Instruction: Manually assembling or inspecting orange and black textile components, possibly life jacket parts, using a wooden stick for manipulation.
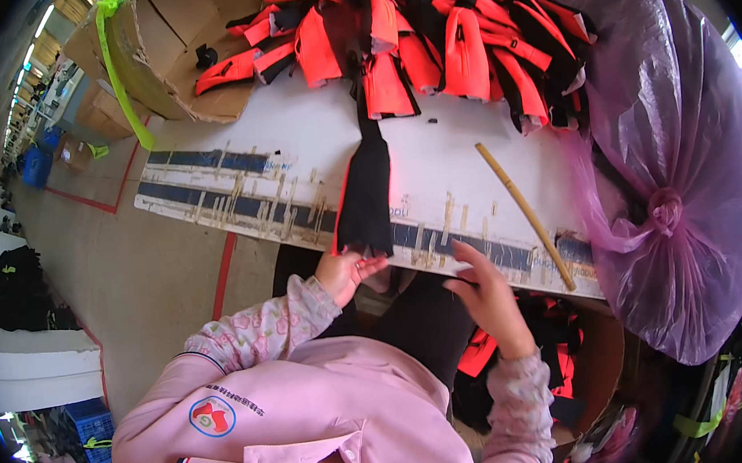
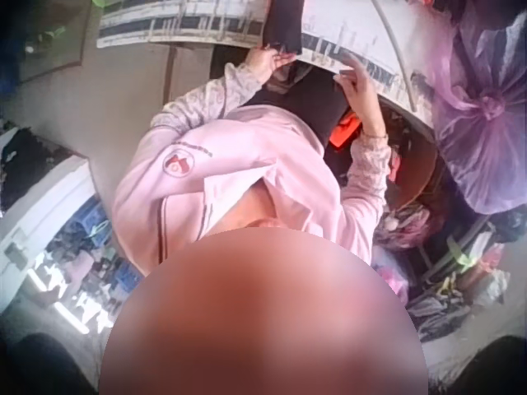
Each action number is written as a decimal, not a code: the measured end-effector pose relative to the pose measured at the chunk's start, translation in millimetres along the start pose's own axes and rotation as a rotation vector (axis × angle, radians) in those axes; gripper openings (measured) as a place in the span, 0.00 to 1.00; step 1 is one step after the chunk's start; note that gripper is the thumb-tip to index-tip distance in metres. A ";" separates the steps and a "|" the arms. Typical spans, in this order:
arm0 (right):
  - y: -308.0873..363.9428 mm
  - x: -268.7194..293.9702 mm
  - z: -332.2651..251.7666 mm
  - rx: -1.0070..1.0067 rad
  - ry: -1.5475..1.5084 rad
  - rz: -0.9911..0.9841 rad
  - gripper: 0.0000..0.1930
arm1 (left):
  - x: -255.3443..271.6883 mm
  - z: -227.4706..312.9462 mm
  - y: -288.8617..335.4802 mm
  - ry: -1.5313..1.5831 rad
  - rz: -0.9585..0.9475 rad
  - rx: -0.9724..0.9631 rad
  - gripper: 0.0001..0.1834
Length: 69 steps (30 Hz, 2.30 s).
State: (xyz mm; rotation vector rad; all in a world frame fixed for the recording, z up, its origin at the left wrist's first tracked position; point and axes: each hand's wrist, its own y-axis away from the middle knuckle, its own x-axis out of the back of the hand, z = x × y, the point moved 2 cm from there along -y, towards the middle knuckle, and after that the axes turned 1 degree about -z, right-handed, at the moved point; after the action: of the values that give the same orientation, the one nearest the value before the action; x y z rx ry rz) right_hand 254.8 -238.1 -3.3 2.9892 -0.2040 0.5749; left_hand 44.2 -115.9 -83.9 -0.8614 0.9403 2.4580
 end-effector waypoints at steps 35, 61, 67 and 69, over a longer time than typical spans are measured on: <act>-57.4 -117.1 -10.1 0.150 0.233 0.239 0.18 | 19.8 -12.0 24.8 -0.256 0.053 0.115 0.13; -58.3 -126.0 -2.7 0.182 0.427 0.155 0.21 | 46.5 -44.3 12.1 -0.077 -0.037 0.083 0.17; -60.2 -115.2 -27.4 0.210 0.573 0.101 0.20 | 28.4 -34.0 8.5 -0.164 0.029 0.039 0.16; -58.7 -101.0 -38.5 0.129 0.608 -0.162 0.23 | 27.3 -33.5 10.0 -0.138 0.067 0.046 0.15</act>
State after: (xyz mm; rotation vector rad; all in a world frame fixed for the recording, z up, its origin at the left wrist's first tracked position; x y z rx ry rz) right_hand 156.6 -164.3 -9.3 2.7387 0.1247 1.4676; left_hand 32.4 -143.0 -117.0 -0.6462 0.9868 2.5045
